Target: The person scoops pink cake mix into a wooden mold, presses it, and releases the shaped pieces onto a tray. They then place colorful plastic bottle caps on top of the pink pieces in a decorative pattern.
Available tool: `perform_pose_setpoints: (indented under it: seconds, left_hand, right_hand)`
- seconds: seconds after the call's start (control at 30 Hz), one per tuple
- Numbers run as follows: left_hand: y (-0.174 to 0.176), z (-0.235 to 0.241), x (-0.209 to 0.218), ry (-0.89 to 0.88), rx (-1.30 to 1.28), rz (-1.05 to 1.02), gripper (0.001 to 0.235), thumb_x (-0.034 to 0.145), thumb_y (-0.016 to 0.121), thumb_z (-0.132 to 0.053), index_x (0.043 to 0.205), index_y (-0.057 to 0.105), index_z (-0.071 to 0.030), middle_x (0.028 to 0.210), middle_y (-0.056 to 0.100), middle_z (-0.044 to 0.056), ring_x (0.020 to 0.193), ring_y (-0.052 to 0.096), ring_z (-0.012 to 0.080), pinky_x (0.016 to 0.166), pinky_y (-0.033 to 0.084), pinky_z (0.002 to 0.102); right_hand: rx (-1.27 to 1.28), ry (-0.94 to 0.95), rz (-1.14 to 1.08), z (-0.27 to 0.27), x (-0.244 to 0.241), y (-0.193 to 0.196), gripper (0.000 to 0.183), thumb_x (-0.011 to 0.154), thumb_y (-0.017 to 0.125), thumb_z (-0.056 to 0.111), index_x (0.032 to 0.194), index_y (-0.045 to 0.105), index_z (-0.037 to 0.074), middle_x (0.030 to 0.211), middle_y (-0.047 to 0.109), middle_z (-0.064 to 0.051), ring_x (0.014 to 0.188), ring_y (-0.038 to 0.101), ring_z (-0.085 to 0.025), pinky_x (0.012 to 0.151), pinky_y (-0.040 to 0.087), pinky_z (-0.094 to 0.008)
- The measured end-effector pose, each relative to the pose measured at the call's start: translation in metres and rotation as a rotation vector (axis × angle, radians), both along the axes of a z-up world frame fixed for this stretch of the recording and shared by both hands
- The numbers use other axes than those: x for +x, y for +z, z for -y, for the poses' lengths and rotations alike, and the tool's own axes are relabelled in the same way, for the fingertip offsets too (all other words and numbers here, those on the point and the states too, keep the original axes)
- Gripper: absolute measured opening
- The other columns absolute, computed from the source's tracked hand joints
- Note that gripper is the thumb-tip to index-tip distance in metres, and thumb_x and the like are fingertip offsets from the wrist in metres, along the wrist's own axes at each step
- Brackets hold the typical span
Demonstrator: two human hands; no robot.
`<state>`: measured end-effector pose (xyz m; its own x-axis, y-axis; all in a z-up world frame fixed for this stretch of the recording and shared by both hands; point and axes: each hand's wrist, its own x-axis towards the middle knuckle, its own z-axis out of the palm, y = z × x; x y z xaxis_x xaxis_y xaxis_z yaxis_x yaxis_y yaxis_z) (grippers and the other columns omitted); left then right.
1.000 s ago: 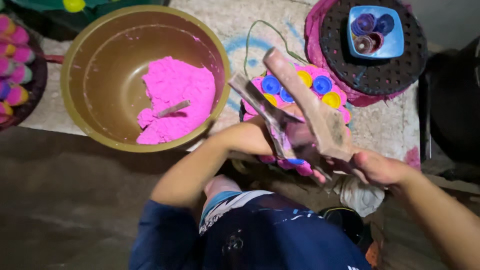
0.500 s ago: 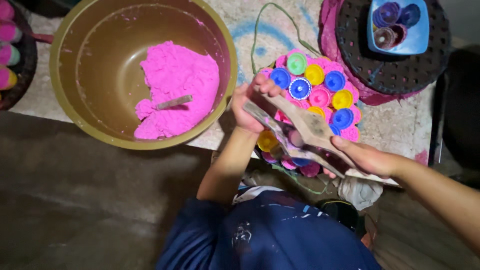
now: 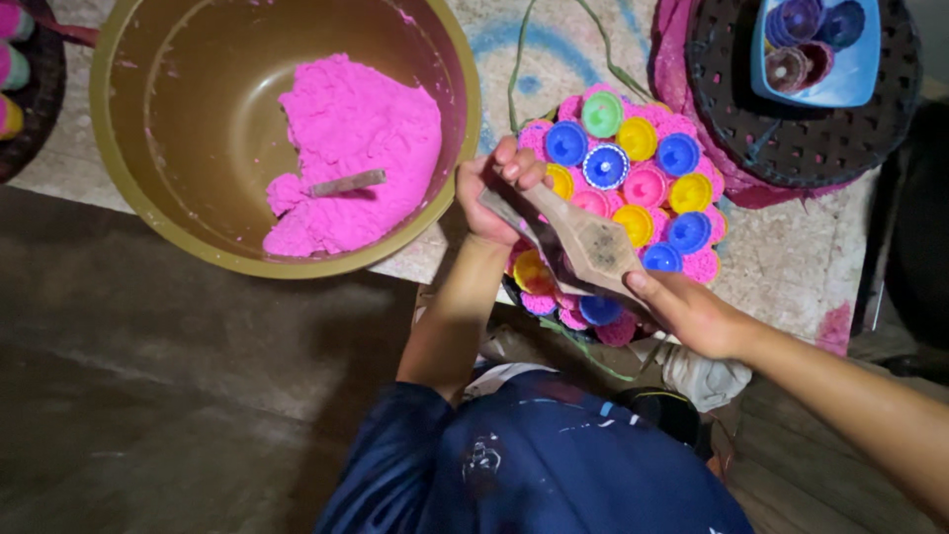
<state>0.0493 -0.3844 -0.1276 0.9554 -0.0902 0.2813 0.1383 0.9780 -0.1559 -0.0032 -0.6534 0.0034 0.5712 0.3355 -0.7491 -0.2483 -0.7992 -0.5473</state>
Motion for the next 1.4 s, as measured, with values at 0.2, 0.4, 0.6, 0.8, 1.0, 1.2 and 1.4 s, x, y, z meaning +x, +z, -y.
perform_pose_setpoints:
  seconds: [0.2,0.4,0.6,0.8,1.0,1.2,1.4]
  left_hand:
    - [0.017,-0.016,0.004,0.018,0.125,0.084,0.025,0.099,0.048,-0.037,0.096,0.050,-0.013,0.085,0.050,0.000,0.085,0.051,0.0173,0.092,0.053,0.042]
    - [0.023,-0.018,-0.006,0.046,0.181,0.035,0.028,0.098,0.049,-0.039,0.097,0.050,-0.011,0.086,0.050,0.001,0.086,0.051,0.0181,0.087,0.053,0.041]
    - [0.022,0.003,0.000,0.101,0.134,-0.049,0.025,0.098,0.048,-0.037,0.099,0.049,-0.012,0.088,0.049,0.001,0.086,0.048,0.0176,0.083,0.047,0.034]
    - [0.029,-0.015,0.011,0.056,0.202,0.004,0.025,0.096,0.050,-0.038,0.097,0.049,-0.013,0.085,0.048,0.000,0.083,0.047,0.0169,0.081,0.045,0.035]
    - [0.026,-0.003,0.008,0.086,0.203,-0.080,0.025,0.094,0.050,-0.039,0.096,0.049,-0.014,0.084,0.047,-0.001,0.083,0.047,0.0167,0.079,0.043,0.033]
    - [0.028,-0.005,0.020,0.065,0.213,-0.045,0.024,0.093,0.050,-0.038,0.094,0.048,-0.014,0.082,0.047,-0.001,0.082,0.048,0.0173,0.078,0.043,0.035]
    - [0.046,0.003,0.019,0.073,0.222,-0.066,0.024,0.094,0.048,-0.038,0.093,0.048,-0.014,0.081,0.047,0.000,0.081,0.048,0.0177,0.081,0.045,0.037]
  right_hand:
    - [0.056,0.020,0.127,-0.010,-0.008,-0.011,0.070,0.099,0.034,0.058,0.134,0.063,0.005,0.078,0.063,-0.011,0.070,0.056,-0.020,0.063,0.046,-0.036]
    - [0.197,0.014,0.092,-0.006,-0.015,-0.028,0.071,0.102,0.032,0.059,0.119,0.067,0.001,0.080,0.066,-0.005,0.073,0.058,-0.015,0.064,0.048,-0.032]
    - [0.037,-0.023,0.051,0.006,-0.002,-0.008,0.072,0.102,0.032,0.059,0.106,0.070,-0.003,0.073,0.066,-0.007,0.065,0.062,-0.019,0.060,0.050,-0.035]
    - [0.316,0.075,0.364,-0.013,-0.006,-0.017,0.064,0.104,0.033,0.055,0.121,0.060,0.000,0.083,0.067,-0.001,0.073,0.059,-0.012,0.066,0.048,-0.031]
    - [0.090,-0.067,0.052,-0.003,-0.002,-0.008,0.063,0.101,0.033,0.054,0.095,0.068,0.003,0.064,0.060,-0.005,0.058,0.058,-0.018,0.055,0.047,-0.036]
    - [0.172,-0.073,0.190,-0.007,-0.001,-0.004,0.059,0.103,0.036,0.054,0.099,0.065,0.003,0.069,0.059,-0.004,0.062,0.056,-0.016,0.056,0.049,-0.035]
    - [0.098,-0.050,0.188,0.004,0.000,-0.005,0.064,0.101,0.035,0.055,0.099,0.068,0.001,0.069,0.064,-0.006,0.062,0.062,-0.016,0.058,0.050,-0.035]
